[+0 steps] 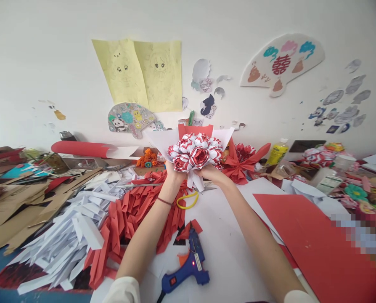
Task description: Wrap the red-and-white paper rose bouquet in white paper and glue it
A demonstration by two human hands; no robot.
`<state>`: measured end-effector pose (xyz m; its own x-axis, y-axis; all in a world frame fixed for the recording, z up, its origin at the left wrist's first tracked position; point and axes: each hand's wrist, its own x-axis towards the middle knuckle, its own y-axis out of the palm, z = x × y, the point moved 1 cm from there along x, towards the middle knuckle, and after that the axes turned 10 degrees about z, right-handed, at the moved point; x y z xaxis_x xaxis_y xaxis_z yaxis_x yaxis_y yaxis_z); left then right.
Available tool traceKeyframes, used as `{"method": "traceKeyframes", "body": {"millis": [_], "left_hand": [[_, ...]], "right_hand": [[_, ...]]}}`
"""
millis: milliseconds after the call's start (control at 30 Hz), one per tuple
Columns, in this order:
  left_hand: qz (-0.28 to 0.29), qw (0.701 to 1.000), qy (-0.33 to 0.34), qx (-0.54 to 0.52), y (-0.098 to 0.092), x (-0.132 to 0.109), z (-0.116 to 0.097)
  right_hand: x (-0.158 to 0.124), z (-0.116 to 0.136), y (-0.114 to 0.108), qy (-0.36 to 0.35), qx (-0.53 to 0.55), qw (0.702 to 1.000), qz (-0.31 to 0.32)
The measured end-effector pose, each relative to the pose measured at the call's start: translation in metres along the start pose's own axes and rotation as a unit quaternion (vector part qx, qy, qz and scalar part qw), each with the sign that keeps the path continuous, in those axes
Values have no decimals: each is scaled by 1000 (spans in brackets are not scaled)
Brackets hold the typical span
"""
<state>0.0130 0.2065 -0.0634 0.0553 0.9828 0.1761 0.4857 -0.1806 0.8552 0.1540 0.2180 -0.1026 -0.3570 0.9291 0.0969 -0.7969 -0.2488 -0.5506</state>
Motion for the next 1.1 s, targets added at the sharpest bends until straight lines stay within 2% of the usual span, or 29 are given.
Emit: {"method": "traceKeyframes", "body": {"millis": [333, 767, 1100], "left_hand": [[15, 1000, 4, -8, 6, -1, -1], [14, 1000, 14, -1, 3, -1, 1], [20, 1000, 11, 9, 8, -2, 0]], "right_hand": [[0, -3, -1, 1, -4, 1000, 5], [1, -4, -2, 19, -14, 1000, 15], [-5, 3, -3, 30, -13, 999, 13]]}}
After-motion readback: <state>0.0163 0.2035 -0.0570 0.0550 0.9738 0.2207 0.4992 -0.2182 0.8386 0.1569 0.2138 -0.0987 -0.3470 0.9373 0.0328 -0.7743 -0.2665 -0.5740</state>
